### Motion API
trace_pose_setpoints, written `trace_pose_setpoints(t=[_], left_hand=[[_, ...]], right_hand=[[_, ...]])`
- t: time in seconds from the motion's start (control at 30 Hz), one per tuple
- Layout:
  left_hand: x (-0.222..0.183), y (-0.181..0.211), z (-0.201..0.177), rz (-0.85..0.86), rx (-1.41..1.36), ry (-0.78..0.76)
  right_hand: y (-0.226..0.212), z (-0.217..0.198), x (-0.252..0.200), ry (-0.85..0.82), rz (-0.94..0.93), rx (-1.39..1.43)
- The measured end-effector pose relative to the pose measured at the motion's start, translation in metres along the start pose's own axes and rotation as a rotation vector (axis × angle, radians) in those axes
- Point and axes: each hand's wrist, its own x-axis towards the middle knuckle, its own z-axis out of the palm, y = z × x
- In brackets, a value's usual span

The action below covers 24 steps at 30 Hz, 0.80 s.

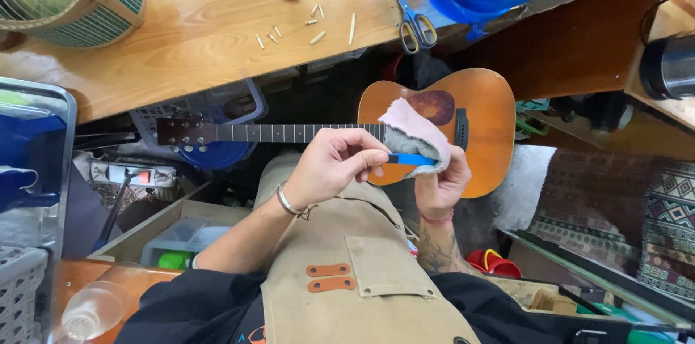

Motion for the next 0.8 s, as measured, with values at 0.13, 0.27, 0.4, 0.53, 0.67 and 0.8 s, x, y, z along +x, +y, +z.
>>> trace_pose_setpoints(t=[0.13,0.27,0.4,0.53,0.67,0.8], left_hand=[[-0.001,0.002,0.003,-0.012,-0.002,0.015],[-0.002,0.001,0.007,0.100,0.091,0.065],[0.000,0.000,0.011,0.172,0.158,0.084],[0.002,-0.005,0.013,0.210,0.208,0.092],[0.004,-0.002,0.009,0.199,0.209,0.117],[0.004,-0.005,0.002,0.150,0.141,0.161]], right_hand=[[-0.014,0.001,0.006,-0.067,-0.011,-0.078],[-0.039,0.024,0.024,-0.098,-0.009,-0.047],[-0.049,0.038,0.032,-0.122,0.068,-0.006],[-0.051,0.047,0.032,-0.122,0.118,-0.038],[-0.051,0.045,0.034,-0.034,0.135,-0.110],[-0.025,0.005,0.034,0.278,-0.019,-0.054]])
